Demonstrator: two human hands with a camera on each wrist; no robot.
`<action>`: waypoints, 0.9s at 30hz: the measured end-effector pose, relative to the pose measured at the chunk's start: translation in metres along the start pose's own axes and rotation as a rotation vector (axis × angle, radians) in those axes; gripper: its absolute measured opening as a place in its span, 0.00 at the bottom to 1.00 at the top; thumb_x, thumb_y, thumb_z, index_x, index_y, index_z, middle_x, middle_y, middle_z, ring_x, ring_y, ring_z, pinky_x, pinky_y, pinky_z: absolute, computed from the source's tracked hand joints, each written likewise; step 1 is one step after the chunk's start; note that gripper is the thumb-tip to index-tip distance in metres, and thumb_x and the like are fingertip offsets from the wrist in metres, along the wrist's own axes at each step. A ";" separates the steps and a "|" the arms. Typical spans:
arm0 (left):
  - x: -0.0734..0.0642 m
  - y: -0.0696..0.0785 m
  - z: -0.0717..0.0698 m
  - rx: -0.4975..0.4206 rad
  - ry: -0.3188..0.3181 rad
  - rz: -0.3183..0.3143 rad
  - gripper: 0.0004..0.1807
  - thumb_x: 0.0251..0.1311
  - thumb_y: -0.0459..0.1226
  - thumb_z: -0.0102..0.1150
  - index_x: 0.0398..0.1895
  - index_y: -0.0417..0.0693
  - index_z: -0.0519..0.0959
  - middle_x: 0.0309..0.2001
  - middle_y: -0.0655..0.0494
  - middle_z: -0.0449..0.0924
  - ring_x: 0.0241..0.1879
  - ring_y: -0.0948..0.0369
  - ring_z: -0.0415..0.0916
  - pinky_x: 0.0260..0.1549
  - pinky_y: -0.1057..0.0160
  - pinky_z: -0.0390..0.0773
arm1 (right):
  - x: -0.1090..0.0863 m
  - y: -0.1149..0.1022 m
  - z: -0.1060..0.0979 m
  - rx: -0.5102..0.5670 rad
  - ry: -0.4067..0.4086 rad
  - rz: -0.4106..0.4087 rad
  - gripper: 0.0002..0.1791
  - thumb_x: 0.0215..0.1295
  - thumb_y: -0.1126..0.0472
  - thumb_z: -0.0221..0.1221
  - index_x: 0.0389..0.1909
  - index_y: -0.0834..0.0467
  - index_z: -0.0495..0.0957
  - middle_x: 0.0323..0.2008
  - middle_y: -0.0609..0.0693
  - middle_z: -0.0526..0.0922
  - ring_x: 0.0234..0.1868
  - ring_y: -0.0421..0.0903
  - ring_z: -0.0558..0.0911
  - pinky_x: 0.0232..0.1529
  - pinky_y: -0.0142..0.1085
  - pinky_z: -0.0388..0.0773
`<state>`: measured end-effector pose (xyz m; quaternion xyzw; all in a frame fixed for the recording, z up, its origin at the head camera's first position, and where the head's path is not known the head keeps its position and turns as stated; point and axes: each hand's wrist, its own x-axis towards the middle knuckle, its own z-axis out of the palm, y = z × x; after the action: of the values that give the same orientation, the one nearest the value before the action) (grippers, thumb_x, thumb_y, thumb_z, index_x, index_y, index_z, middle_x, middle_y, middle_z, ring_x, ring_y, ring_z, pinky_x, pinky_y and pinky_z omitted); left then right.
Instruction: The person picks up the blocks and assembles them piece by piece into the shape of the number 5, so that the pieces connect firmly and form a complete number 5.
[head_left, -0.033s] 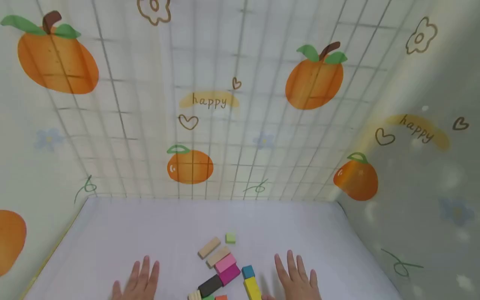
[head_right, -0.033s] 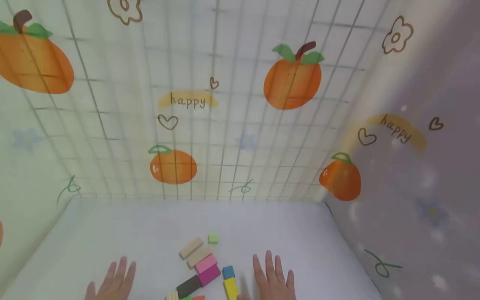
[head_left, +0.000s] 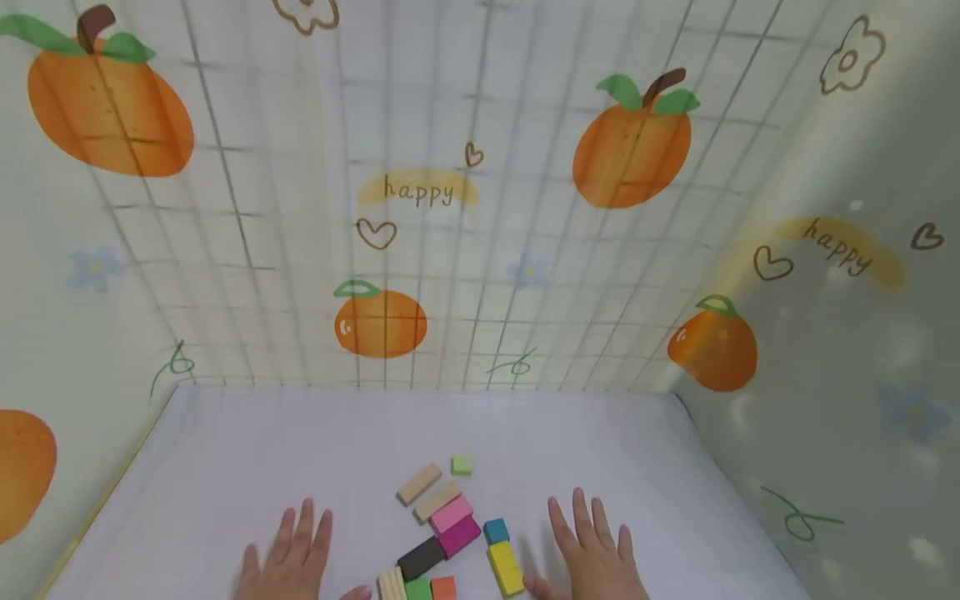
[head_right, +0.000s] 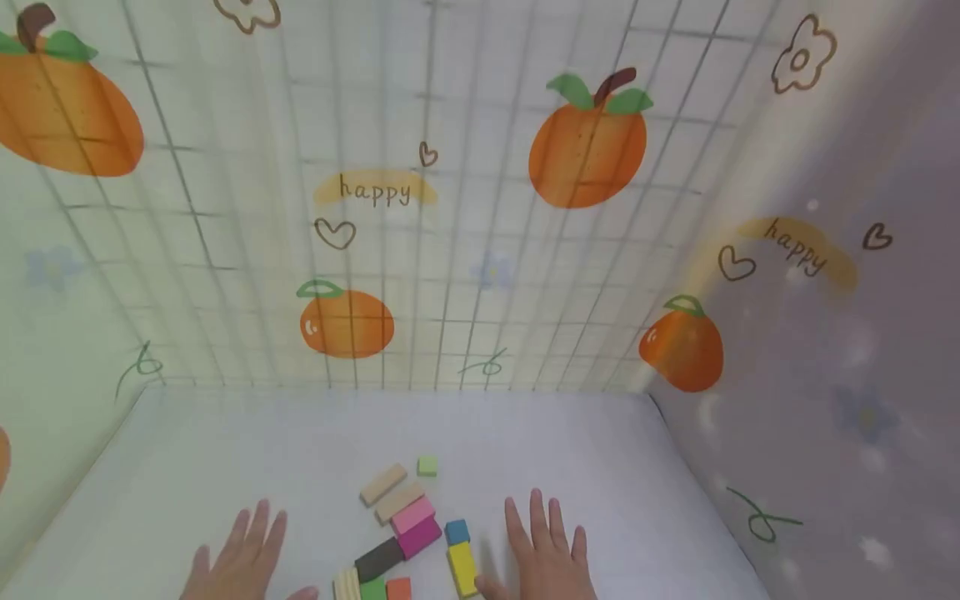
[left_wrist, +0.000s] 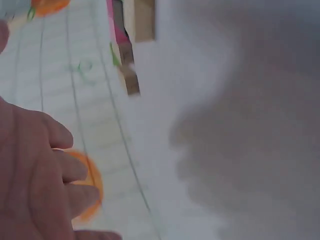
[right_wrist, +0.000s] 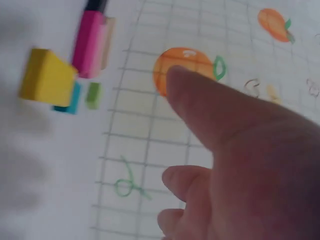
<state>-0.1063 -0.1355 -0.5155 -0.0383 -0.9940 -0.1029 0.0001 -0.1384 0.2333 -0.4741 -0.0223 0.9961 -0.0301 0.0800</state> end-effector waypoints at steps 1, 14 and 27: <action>0.013 0.010 -0.011 -0.034 -0.059 0.010 0.62 0.41 0.82 0.28 0.72 0.49 0.56 0.74 0.47 0.49 0.74 0.46 0.42 0.57 0.24 0.44 | 0.006 -0.004 -0.009 0.003 0.004 -0.016 0.60 0.39 0.15 0.47 0.73 0.44 0.54 0.75 0.57 0.48 0.73 0.65 0.47 0.63 0.71 0.38; 0.125 0.104 -0.007 -0.076 -0.231 0.177 0.58 0.49 0.78 0.27 0.73 0.45 0.55 0.73 0.48 0.54 0.73 0.51 0.49 0.64 0.34 0.52 | 0.098 -0.059 -0.046 0.008 -0.006 -0.397 0.35 0.66 0.42 0.52 0.71 0.51 0.59 0.73 0.51 0.54 0.74 0.57 0.52 0.67 0.63 0.49; 0.147 0.073 0.009 -0.048 -0.325 0.297 0.56 0.49 0.75 0.41 0.74 0.50 0.51 0.75 0.54 0.49 0.73 0.55 0.49 0.65 0.42 0.59 | 0.142 -0.073 0.006 -0.207 -0.067 -0.334 0.33 0.69 0.42 0.47 0.69 0.55 0.61 0.70 0.50 0.63 0.72 0.55 0.58 0.65 0.64 0.56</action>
<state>-0.2467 -0.0513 -0.5079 -0.2005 -0.9615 -0.1181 -0.1461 -0.2745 0.1532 -0.4979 -0.1962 0.9731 0.0602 0.1044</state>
